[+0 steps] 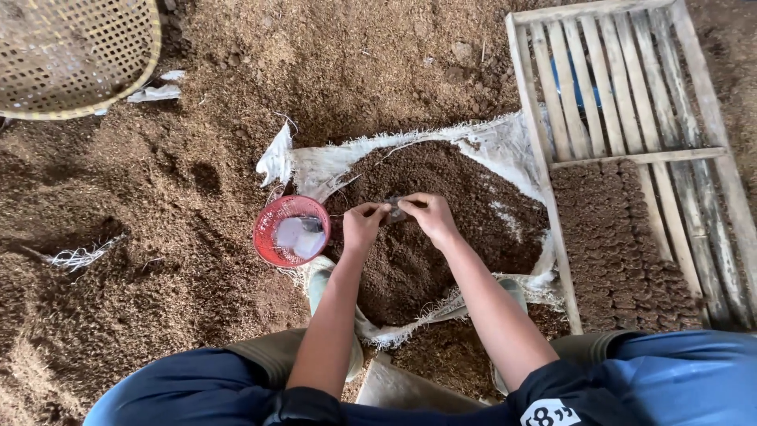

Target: Creating soil blocks for seedlings using a manual hand mold and placing them onto a wooden tray.

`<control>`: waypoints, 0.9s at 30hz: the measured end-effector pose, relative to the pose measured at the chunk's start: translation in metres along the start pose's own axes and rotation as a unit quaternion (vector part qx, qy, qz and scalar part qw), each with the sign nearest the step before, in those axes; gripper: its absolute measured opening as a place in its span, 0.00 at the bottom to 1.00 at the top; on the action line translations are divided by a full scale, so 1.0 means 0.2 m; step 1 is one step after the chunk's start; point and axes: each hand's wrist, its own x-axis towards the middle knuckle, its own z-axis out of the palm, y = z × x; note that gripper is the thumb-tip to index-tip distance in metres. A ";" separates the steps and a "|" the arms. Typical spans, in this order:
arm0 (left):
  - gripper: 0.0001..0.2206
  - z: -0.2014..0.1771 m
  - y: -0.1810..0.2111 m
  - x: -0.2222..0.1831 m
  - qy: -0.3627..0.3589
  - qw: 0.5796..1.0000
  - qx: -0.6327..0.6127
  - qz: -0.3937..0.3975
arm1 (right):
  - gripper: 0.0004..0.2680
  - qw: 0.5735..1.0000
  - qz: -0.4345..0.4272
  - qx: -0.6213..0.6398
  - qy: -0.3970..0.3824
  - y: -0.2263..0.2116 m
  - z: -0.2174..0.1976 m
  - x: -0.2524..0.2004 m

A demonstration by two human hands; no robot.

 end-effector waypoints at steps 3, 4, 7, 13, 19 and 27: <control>0.05 0.03 0.00 0.00 0.005 1.000 0.002 0.002 | 0.13 0.998 0.039 0.040 0.037 0.06 0.01 0.00; 0.05 0.04 -0.01 0.00 0.002 1.000 0.002 0.003 | 0.13 0.998 0.039 0.041 0.040 0.06 0.02 0.00; 0.05 0.11 -0.01 0.00 0.043 0.997 -0.071 -0.001 | 0.18 0.988 0.074 0.126 0.046 0.03 0.05 -0.04; 0.04 0.18 -0.05 0.00 0.091 0.985 -0.148 -0.018 | 0.10 0.987 0.059 0.114 0.097 0.08 0.05 -0.02; 0.05 0.16 -0.01 -0.03 0.067 0.987 -0.145 -0.034 | 0.08 0.996 0.044 0.036 0.071 0.19 0.02 0.02; 0.03 0.10 -0.06 -0.01 0.059 0.997 -0.045 -0.037 | 0.08 0.998 0.029 0.011 0.063 0.12 0.06 -0.03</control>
